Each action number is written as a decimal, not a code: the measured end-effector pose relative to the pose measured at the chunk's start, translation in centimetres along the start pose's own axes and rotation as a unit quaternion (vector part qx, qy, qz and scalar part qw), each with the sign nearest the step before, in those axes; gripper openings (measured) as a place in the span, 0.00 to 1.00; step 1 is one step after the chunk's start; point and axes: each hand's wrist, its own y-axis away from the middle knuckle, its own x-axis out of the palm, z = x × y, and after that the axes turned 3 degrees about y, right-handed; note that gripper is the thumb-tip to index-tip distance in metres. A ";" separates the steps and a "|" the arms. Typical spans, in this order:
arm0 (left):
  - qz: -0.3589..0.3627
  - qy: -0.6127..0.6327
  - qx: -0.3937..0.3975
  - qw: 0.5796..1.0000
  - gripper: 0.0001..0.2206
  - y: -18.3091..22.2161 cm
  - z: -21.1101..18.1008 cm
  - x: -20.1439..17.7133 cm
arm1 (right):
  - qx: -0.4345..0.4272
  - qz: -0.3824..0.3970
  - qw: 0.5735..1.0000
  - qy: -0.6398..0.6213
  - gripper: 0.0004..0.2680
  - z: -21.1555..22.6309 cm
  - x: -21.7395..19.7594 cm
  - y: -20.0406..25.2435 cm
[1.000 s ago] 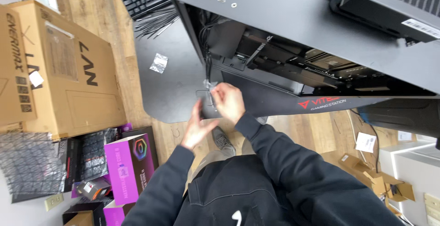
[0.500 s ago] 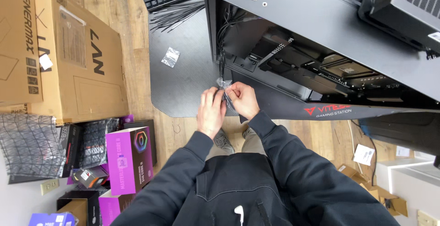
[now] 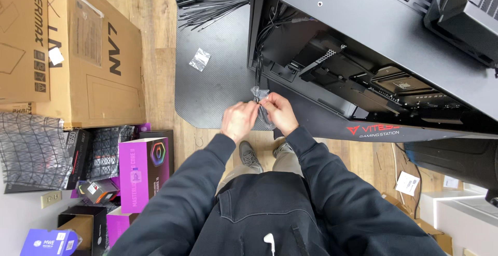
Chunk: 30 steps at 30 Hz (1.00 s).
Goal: The person uses a screwdriver to secure a motherboard into a computer case and then handles a cooling radiator component.
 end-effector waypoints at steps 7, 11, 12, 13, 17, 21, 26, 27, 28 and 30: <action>-0.107 0.448 -0.541 0.703 0.09 -1.0 -2.9 -0.1 | 0.086 -0.032 0.979 -0.180 0.05 -0.2 0.7 1.5; -0.134 0.591 -0.724 0.330 0.07 0.8 0.9 5.6 | 0.028 -0.016 0.994 -0.108 0.05 -1.4 1.7 0.4; -0.135 0.591 -0.725 0.328 0.07 1.2 0.5 5.5 | 0.029 -0.016 0.994 -0.107 0.05 -2.5 1.3 0.0; -0.060 0.593 -0.719 0.359 0.09 1.6 0.1 5.4 | 0.015 -0.012 0.996 -0.082 0.04 -3.6 0.9 -0.3; 0.126 0.552 -0.683 0.461 0.06 2.5 1.1 6.9 | -0.004 0.008 0.998 -0.065 0.03 -4.9 0.2 -2.0; 0.268 0.594 -0.495 0.575 0.09 -1.1 -0.1 0.0 | 0.004 0.024 0.997 -0.079 0.05 -3.5 -0.9 -2.4; 0.425 0.152 -0.272 0.850 0.16 -2.3 -3.3 -1.7 | -0.016 0.057 0.998 0.014 0.05 -4.3 -2.4 -3.0; 0.423 0.147 -0.267 0.853 0.16 -2.8 -2.4 -2.5 | -0.023 0.054 0.998 0.011 0.05 -4.7 -1.8 -4.4; 0.309 0.087 -0.290 0.901 0.18 -2.3 -3.1 -3.0 | -0.012 0.048 0.999 0.011 0.05 -5.8 -2.3 -3.9; 0.197 0.023 -0.313 0.929 0.21 -1.1 -4.2 -3.5 | 0.007 0.046 0.999 0.007 0.04 -7.5 -2.5 -2.7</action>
